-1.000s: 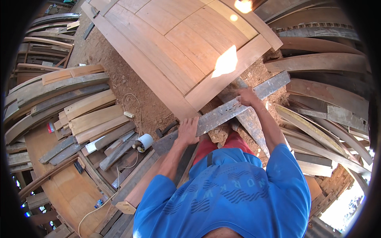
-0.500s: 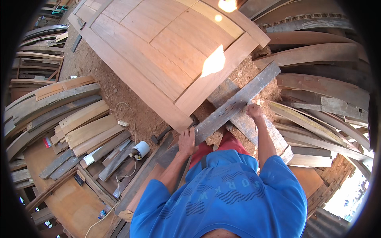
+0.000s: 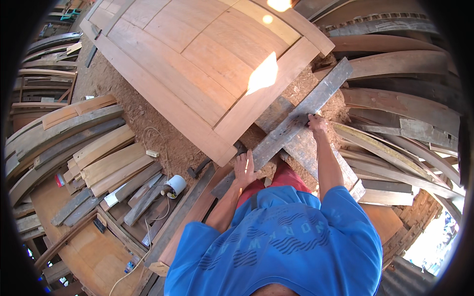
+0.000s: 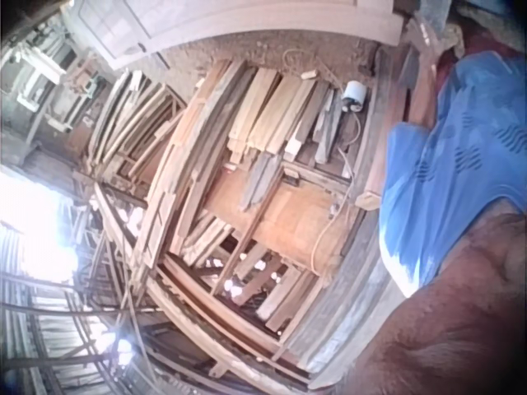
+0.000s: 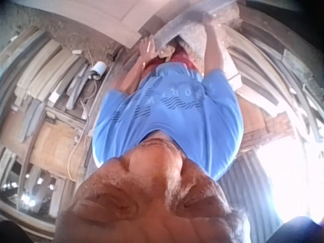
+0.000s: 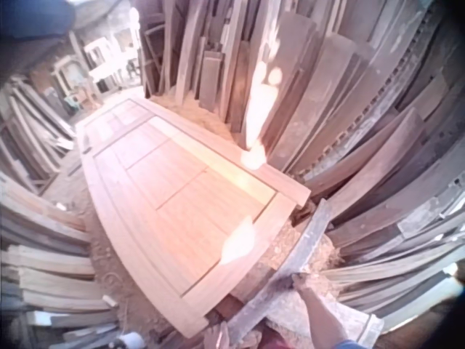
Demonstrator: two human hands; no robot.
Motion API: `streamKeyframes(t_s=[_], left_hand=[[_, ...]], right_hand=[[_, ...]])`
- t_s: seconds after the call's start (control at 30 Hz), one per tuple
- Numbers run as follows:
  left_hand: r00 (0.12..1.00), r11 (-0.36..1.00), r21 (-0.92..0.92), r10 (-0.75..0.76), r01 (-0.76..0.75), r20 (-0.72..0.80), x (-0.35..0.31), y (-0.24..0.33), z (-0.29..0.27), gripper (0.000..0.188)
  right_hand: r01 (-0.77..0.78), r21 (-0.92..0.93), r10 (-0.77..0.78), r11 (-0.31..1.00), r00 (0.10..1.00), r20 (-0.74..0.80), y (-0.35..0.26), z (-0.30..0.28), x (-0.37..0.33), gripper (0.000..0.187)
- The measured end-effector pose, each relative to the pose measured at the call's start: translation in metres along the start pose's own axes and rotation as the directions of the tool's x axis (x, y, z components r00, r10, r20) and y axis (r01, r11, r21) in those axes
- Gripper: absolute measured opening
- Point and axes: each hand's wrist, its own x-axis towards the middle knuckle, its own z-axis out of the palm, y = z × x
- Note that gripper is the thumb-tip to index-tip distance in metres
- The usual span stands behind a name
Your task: The person assembles a wooden door by aligning and securing wooden planks using a hammer and nails. They repeatedly adjust the planks, hammer nails into place, and measure the door with a tape measure to ensure proper alignment and dimensions.
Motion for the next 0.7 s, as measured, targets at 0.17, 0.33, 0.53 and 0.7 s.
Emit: streamKeyframes(t_s=[0.17, 0.33, 0.53, 0.7], left_hand=[[1.0, 0.997, -0.073, 0.015, -0.014, 0.005, 0.005, -0.012, 0.021, 0.104], [0.996, 0.994, -0.111, 0.009, 0.001, 0.089, 0.012, -0.019, 0.025, 0.104], [0.727, 0.498, -0.775, 0.351, 0.388, 0.59, 0.016, -0.053, 0.007, 0.09], [0.674, -0.159, -0.706, 0.499, 0.69, 0.545, -0.005, -0.034, -0.028, 0.07]], right_hand=[[-0.082, 0.156, 0.077, 0.984, 0.996, 0.037, -0.006, 0.005, 0.001, 0.022], [-0.086, 0.284, 0.068, 0.955, 0.995, 0.073, -0.022, -0.004, -0.013, 0.02], [0.015, 0.347, -0.07, 0.938, 0.987, 0.147, -0.068, -0.025, -0.046, 0.02], [-0.046, 0.409, -0.085, 0.911, 0.951, 0.296, -0.069, -0.028, -0.079, 0.017]])
